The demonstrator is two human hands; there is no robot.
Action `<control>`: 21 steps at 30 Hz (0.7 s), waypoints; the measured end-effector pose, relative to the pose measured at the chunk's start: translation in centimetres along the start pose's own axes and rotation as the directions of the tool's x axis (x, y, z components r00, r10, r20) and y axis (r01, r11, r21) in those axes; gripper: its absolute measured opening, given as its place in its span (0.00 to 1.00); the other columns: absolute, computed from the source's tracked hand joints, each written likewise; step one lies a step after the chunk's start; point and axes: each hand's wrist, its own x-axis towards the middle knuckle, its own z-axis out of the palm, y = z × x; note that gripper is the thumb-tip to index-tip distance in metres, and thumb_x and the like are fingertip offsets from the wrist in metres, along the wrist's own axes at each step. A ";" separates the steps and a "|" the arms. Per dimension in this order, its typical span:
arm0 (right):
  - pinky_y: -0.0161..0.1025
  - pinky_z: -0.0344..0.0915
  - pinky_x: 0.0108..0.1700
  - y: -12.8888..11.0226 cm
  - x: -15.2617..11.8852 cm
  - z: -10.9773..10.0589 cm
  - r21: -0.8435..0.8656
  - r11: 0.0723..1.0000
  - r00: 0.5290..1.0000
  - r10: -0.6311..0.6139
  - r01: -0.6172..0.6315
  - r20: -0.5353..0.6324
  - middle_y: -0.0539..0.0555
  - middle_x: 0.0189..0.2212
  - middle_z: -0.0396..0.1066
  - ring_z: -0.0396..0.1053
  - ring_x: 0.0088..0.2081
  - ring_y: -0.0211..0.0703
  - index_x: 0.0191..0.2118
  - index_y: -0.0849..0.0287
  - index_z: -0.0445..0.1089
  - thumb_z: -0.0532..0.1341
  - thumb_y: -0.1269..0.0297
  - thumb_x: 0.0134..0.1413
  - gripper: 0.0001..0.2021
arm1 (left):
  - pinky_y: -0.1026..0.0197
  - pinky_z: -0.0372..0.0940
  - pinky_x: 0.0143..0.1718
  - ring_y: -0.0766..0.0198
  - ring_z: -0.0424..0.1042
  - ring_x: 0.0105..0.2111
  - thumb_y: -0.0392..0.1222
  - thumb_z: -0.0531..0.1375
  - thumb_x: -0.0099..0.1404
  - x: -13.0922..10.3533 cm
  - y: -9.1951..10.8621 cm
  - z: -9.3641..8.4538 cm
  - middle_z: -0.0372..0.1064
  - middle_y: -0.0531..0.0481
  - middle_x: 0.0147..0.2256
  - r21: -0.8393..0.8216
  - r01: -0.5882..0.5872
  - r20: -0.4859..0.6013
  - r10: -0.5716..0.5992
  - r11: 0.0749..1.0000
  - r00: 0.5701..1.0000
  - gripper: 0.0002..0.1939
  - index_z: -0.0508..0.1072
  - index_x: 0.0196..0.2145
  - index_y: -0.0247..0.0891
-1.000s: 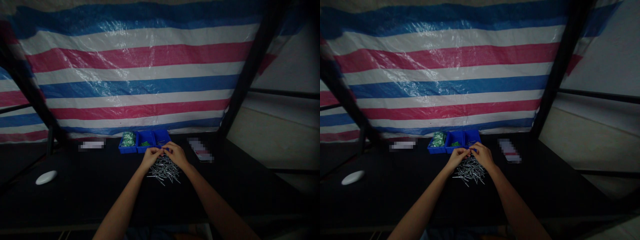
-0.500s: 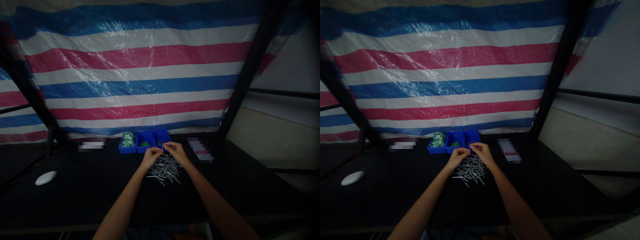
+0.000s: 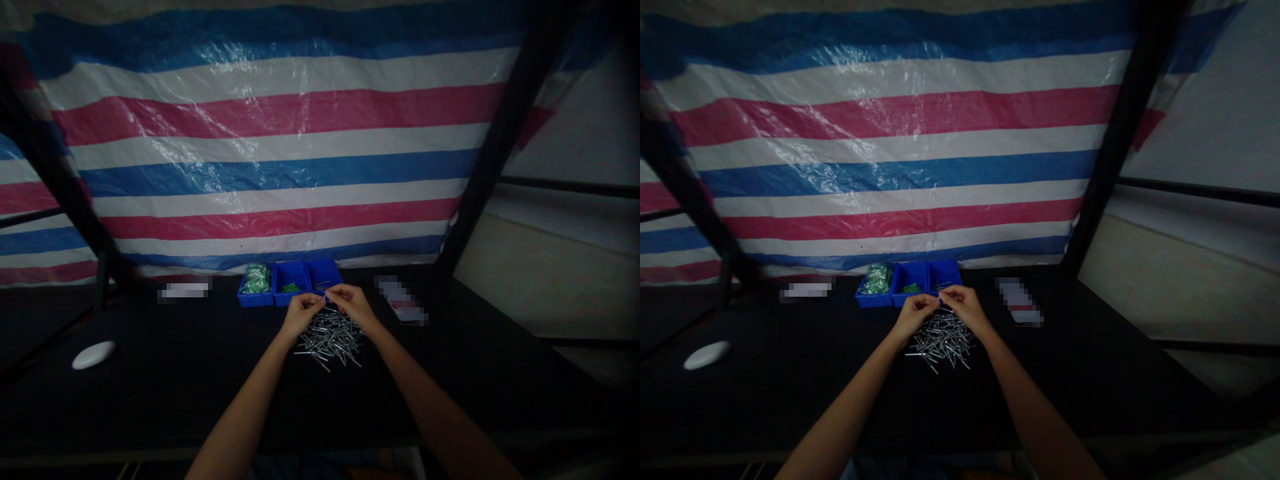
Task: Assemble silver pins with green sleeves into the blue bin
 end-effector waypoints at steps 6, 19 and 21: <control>0.32 0.55 0.22 0.4 0.0 0.0 -0.038 0.996 0.996 -0.075 0.077 0.036 0.51 0.23 0.69 0.61 0.21 0.34 0.31 0.61 0.72 0.63 0.57 0.39 0.13 | 0.67 0.57 0.26 0.70 0.64 0.22 0.43 0.64 0.47 0.1 0.1 -0.1 0.70 0.49 0.23 -0.044 -0.013 -0.021 0.012 0.999 1.000 0.12 0.73 0.27 0.31; 0.31 0.53 0.20 -0.4 -0.3 0.2 -0.072 0.994 0.994 -0.083 0.088 0.064 0.50 0.22 0.67 0.58 0.20 0.32 0.31 0.61 0.72 0.63 0.57 0.39 0.14 | 0.67 0.59 0.27 0.69 0.66 0.23 0.42 0.65 0.45 0.4 -0.4 -0.4 0.71 0.49 0.24 -0.077 -0.043 -0.026 0.041 0.996 0.999 0.13 0.73 0.29 0.32; 0.31 0.53 0.21 -0.4 -0.3 0.2 -0.077 0.993 0.994 -0.080 0.086 0.072 0.50 0.21 0.67 0.59 0.20 0.33 0.30 0.61 0.72 0.63 0.57 0.39 0.13 | 0.66 0.59 0.27 0.68 0.66 0.23 0.43 0.65 0.45 0.4 -0.3 -0.4 0.71 0.49 0.24 -0.059 -0.047 -0.030 0.045 0.997 0.999 0.14 0.73 0.30 0.32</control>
